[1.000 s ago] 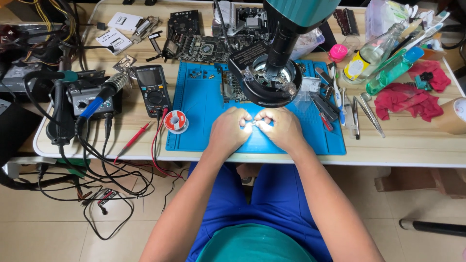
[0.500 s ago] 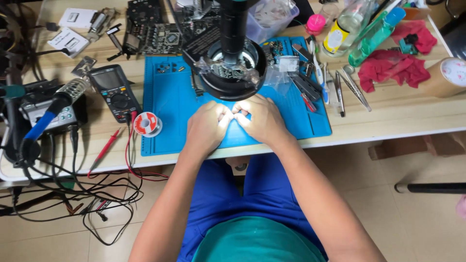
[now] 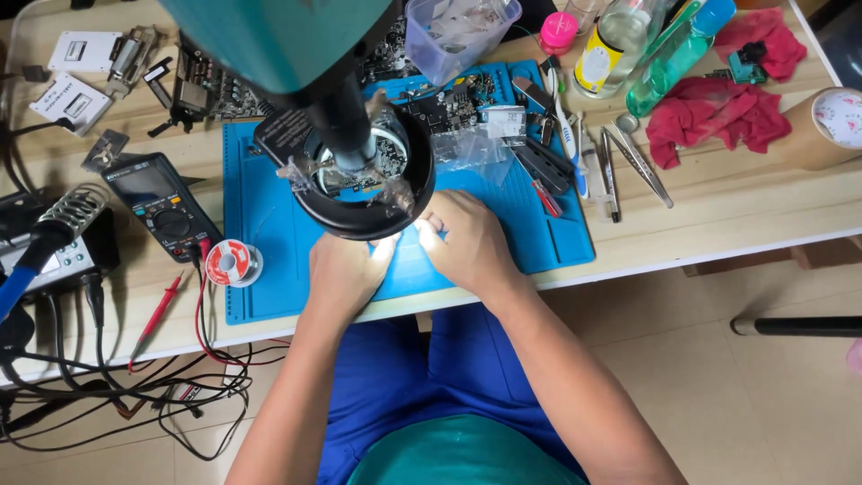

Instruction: Preparing and organizing small electronic components by removing them from plastic packaging and placing them on a work mat.

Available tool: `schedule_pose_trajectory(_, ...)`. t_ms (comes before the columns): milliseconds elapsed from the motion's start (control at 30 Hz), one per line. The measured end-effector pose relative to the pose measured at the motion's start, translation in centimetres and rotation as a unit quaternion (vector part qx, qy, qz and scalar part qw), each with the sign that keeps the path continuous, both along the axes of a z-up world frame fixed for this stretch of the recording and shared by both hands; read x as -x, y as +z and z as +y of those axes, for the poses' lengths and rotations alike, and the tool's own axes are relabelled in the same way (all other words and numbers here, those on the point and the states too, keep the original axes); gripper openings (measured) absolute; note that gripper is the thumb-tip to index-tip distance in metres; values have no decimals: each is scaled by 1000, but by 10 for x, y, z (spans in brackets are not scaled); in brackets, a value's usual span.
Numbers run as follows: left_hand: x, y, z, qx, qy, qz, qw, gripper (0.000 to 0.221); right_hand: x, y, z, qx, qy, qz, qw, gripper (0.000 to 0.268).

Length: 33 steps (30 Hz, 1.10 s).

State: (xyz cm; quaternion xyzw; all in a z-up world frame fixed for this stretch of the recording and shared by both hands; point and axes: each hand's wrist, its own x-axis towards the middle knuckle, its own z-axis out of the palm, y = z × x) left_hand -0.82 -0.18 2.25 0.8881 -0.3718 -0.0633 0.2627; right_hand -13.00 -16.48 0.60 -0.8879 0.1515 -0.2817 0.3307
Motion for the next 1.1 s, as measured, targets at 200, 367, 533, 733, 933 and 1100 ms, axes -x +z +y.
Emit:
schedule_pose_trajectory(200, 9, 32, -3, 10, -9, -19, 1000, 37, 8, 8, -1, -45, -1, -6, 999, 13)
schedule_pose_trajectory(367, 4, 14, 1, 37, -10, -2, 999, 41, 11, 9, 2, 15, 50, -5, 999, 9)
schedule_pose_trajectory(533, 7, 9, 2, 54, -16, 41, 998, 30, 12, 11, 1, -15, 85, -20, 996, 5)
schedule_pose_trajectory(733, 6, -3, 3, 45, 8, 31, 998, 24, 11, -6, -11, -59, -21, -62, 996, 9)
schedule_pose_trajectory(933, 2, 1, 2, 33, 12, 39, 999, 21, 18, 1, -29, -154, -199, -129, 959, 32)
schedule_pose_trajectory(1100, 0, -3, 4, 32, 12, 55, 998, 22, 17, 11, -36, -204, -185, -31, 961, 37)
